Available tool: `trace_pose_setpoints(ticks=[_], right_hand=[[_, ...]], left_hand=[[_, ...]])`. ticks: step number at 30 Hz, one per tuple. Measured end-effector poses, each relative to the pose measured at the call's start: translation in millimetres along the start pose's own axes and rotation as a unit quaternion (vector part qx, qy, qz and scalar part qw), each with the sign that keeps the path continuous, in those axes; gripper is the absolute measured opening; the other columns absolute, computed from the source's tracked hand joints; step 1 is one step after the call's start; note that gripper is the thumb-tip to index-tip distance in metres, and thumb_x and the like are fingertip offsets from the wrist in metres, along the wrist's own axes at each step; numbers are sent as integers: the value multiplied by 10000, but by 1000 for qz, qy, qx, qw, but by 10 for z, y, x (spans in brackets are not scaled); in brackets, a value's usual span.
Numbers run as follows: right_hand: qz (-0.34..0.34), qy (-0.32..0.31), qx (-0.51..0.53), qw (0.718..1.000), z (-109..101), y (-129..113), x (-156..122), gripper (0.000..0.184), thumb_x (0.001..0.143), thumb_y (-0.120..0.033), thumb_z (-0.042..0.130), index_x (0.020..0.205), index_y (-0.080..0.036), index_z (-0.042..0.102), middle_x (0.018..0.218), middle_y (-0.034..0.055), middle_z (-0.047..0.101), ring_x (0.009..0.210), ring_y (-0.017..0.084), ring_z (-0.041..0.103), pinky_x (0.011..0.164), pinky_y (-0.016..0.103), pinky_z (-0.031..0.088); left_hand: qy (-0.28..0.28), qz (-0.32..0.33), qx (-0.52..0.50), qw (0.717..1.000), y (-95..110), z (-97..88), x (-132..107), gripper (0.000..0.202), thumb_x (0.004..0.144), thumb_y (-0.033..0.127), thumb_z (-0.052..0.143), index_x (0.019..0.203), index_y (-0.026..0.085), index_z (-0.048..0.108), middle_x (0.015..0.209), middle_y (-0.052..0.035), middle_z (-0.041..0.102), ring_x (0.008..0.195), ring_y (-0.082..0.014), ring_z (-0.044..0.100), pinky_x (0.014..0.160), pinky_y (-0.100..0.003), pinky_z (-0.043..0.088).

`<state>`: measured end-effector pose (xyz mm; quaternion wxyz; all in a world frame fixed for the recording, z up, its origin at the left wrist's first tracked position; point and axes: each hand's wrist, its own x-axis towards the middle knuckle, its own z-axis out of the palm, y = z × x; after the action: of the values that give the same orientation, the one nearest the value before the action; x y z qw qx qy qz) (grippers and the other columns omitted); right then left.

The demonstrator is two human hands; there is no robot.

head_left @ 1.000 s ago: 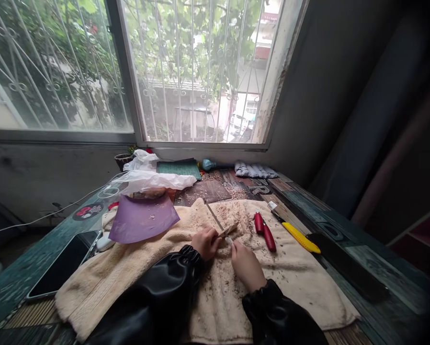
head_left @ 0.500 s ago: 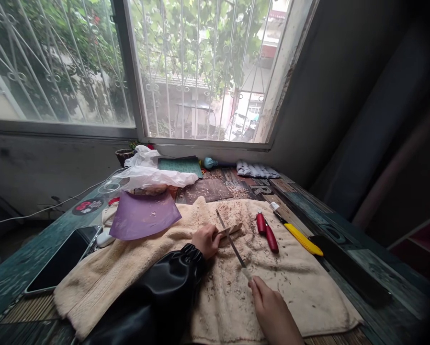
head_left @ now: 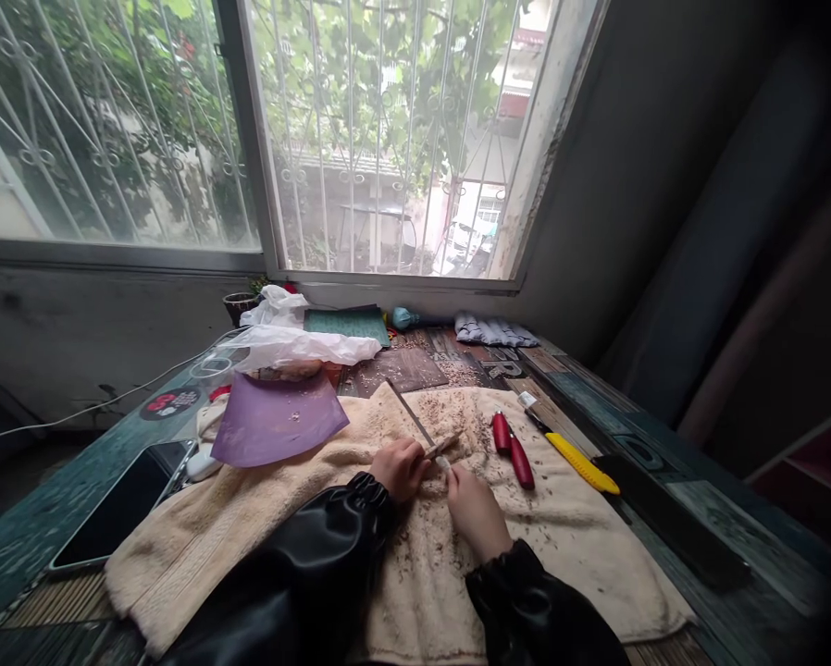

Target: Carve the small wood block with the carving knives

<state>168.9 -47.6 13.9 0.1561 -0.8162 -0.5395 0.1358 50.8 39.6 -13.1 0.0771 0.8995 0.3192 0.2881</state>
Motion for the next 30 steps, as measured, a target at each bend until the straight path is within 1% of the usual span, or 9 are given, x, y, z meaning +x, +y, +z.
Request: trace_pose_setpoints(ticks=[3, 6, 8, 12, 15, 19, 23, 26, 30], right_hand=[[-5, 2, 9, 1000, 7, 2, 12, 297, 856, -241, 276, 841, -189, 568, 798, 76, 638, 740, 155, 571, 588, 220, 303], [-9, -1, 15, 1000, 7, 129, -173, 294, 858, -250, 276, 824, -195, 563, 775, 60, 641, 723, 147, 571, 587, 215, 308], [-10, -6, 31, 999, 9, 258, -339, 305, 862, -261, 264, 789, -198, 554, 745, 47, 639, 718, 147, 571, 591, 212, 315], [-9, -6, 52, 999, -6, 431, -543, 320, 869, -282, 237, 783, -207, 536, 731, 41, 638, 707, 151, 569, 598, 214, 324], [-8, -9, 46, 999, -33, 363, -490, 309, 866, -267, 254, 800, -204, 549, 726, 44, 636, 693, 147, 567, 594, 211, 323], [-13, 1, 22, 1000, -37, 104, -226, 305, 862, -237, 266, 853, -183, 566, 778, 69, 634, 738, 147, 566, 612, 211, 317], [-13, 3, 19, 1000, 0, -49, -17, 312, 863, -230, 259, 857, -171, 565, 787, 87, 629, 731, 159, 561, 605, 227, 307], [-21, -5, 25, 999, 15, 8, -62, 298, 863, -224, 262, 845, -172, 555, 782, 79, 627, 726, 153, 560, 603, 224, 308], [-35, -27, 43, 998, 0, 233, -324, 306, 864, -221, 245, 799, -181, 541, 745, 56, 624, 699, 142, 558, 601, 217, 316]], left_hand=[[8, -52, 26, 998, 31, 9, -1, 157, 797, 297, 412, 729, 183, 497, 738, -32, 574, 692, -151, 524, 587, -247, 368], [6, -80, 27, 996, 46, 20, 0, 161, 792, 310, 419, 733, 185, 501, 741, -33, 578, 689, -153, 526, 584, -250, 367], [4, -81, 19, 996, 43, 26, 1, 159, 786, 315, 430, 738, 186, 508, 747, -35, 580, 695, -155, 526, 584, -251, 369], [-4, -45, -16, 999, -5, 23, 10, 145, 780, 305, 449, 741, 188, 526, 755, -34, 579, 701, -149, 526, 597, -248, 379], [-6, -31, -68, 997, -65, 3, 23, 150, 788, 289, 447, 732, 183, 538, 725, -27, 575, 663, -128, 522, 597, -234, 389], [-11, -5, -98, 995, -92, -13, 25, 147, 786, 281, 454, 718, 179, 536, 695, -17, 569, 625, -112, 513, 583, -218, 390], [11, -60, -54, 997, -44, 0, 25, 182, 789, 308, 437, 692, 175, 515, 675, -23, 557, 608, -123, 508, 570, -231, 381], [27, -101, -19, 994, -8, 12, 31, 182, 779, 319, 441, 686, 175, 500, 681, -29, 555, 626, -138, 510, 570, -241, 371], [34, -120, -22, 992, 5, 17, 31, 166, 772, 310, 448, 686, 175, 495, 670, -23, 551, 617, -136, 500, 568, -244, 361]])
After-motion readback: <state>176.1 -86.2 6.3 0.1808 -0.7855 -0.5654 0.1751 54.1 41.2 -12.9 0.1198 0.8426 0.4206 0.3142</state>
